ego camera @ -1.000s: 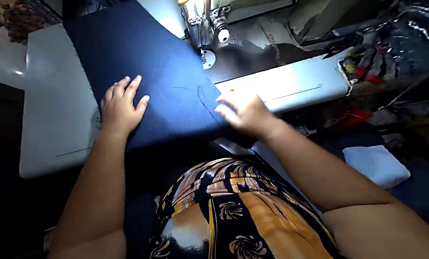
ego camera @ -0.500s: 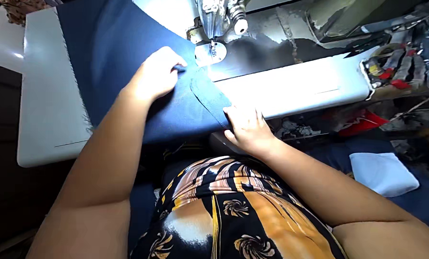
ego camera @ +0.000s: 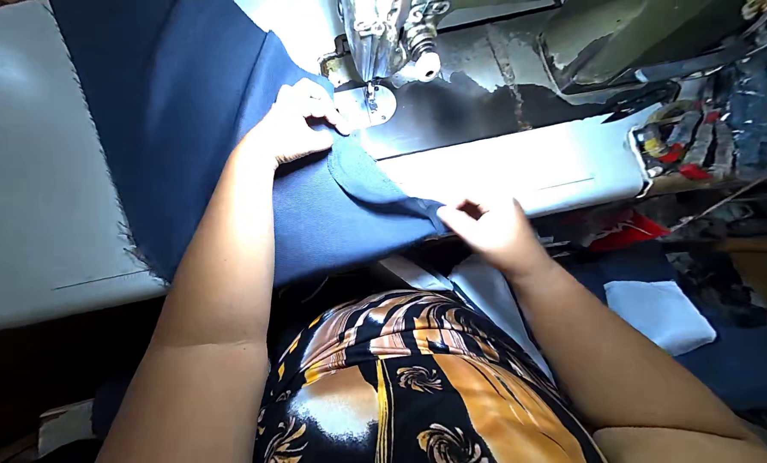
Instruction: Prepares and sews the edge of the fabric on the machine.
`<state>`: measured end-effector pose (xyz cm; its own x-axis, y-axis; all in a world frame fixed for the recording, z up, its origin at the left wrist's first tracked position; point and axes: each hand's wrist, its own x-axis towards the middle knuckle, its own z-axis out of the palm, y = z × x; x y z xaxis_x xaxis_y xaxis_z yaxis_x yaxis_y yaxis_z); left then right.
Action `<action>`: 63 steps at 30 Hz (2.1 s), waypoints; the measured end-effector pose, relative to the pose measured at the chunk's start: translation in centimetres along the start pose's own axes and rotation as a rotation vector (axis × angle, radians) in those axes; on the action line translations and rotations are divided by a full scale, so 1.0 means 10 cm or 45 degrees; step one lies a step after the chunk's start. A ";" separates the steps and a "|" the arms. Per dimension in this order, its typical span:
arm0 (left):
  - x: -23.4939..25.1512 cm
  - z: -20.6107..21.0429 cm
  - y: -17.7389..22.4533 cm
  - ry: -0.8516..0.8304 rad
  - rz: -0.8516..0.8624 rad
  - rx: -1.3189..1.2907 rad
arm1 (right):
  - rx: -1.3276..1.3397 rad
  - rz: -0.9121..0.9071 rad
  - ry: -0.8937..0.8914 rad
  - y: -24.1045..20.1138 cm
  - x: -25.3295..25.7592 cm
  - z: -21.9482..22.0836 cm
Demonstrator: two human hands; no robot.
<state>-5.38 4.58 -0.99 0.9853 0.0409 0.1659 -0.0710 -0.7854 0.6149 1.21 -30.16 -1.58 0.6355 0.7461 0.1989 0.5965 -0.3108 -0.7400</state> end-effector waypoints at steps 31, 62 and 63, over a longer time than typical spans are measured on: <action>-0.15 0.11 0.33 -0.075 -0.095 -0.121 | -0.622 -0.683 -0.053 0.32 -0.20 0.17; 0.19 -0.20 0.53 -0.471 -0.260 0.103 | -0.445 -0.547 -0.124 0.00 -0.22 -0.01; 0.16 -0.23 0.54 -0.473 -0.223 0.110 | -0.440 -0.540 -0.133 -0.02 -0.23 -0.03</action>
<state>-4.56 1.83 4.41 0.9715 -0.0346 -0.2345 0.1005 -0.8358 0.5397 -0.21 -32.02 -1.74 0.2628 0.8969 0.3558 0.9267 -0.1320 -0.3519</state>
